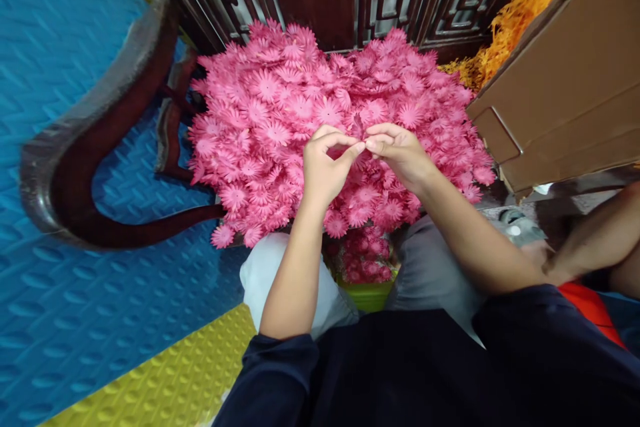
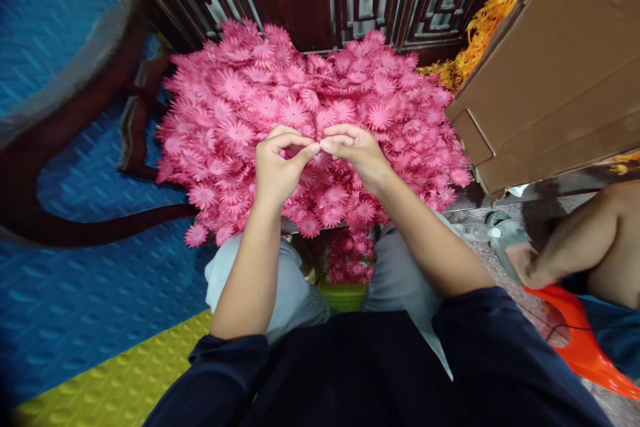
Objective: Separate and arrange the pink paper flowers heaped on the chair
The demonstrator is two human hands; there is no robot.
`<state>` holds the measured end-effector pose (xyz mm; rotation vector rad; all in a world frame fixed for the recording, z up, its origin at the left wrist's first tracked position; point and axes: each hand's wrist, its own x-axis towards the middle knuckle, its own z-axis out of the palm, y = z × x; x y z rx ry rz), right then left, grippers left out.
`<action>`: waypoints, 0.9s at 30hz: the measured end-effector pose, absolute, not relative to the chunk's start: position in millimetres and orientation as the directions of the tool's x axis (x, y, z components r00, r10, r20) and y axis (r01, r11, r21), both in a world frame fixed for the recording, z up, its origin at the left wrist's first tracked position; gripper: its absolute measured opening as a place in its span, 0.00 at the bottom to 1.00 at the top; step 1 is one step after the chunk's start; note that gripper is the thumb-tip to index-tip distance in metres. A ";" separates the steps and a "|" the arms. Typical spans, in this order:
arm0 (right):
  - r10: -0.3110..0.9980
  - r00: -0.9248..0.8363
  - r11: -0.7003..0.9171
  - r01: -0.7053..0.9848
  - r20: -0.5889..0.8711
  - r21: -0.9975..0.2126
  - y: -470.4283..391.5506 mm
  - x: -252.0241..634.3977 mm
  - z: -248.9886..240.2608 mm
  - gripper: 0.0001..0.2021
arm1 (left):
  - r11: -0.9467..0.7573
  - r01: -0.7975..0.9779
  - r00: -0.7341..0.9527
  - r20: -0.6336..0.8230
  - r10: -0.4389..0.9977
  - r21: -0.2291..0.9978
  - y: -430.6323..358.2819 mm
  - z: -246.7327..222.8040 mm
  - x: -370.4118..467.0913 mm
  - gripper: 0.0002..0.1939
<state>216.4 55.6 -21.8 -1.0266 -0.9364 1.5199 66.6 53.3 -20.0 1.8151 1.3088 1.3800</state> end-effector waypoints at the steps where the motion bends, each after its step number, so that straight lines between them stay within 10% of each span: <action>1: 0.986 -0.103 -0.157 -0.315 -0.131 -0.936 56.0 215.9 -23.0 0.21 | -0.406 0.397 0.024 0.433 0.901 0.823 53.4 -20.3 65.9 0.05; 14: 0.989 -0.091 -0.142 -0.317 -0.119 -0.938 55.7 219.1 -18.3 0.24 | -0.346 0.256 -0.044 0.368 0.929 0.903 62.1 -29.4 63.8 0.06; 21: 0.996 -0.022 -0.089 -0.287 -0.086 -0.954 67.0 231.5 -30.7 0.24 | -0.241 0.349 -0.585 0.411 0.699 0.906 81.7 -31.4 34.9 0.03; 27: 0.991 -0.012 -0.132 -0.351 -0.137 -0.927 61.1 221.4 -24.5 0.24 | -0.329 0.554 -0.303 0.553 0.776 0.765 65.0 -22.0 45.6 0.08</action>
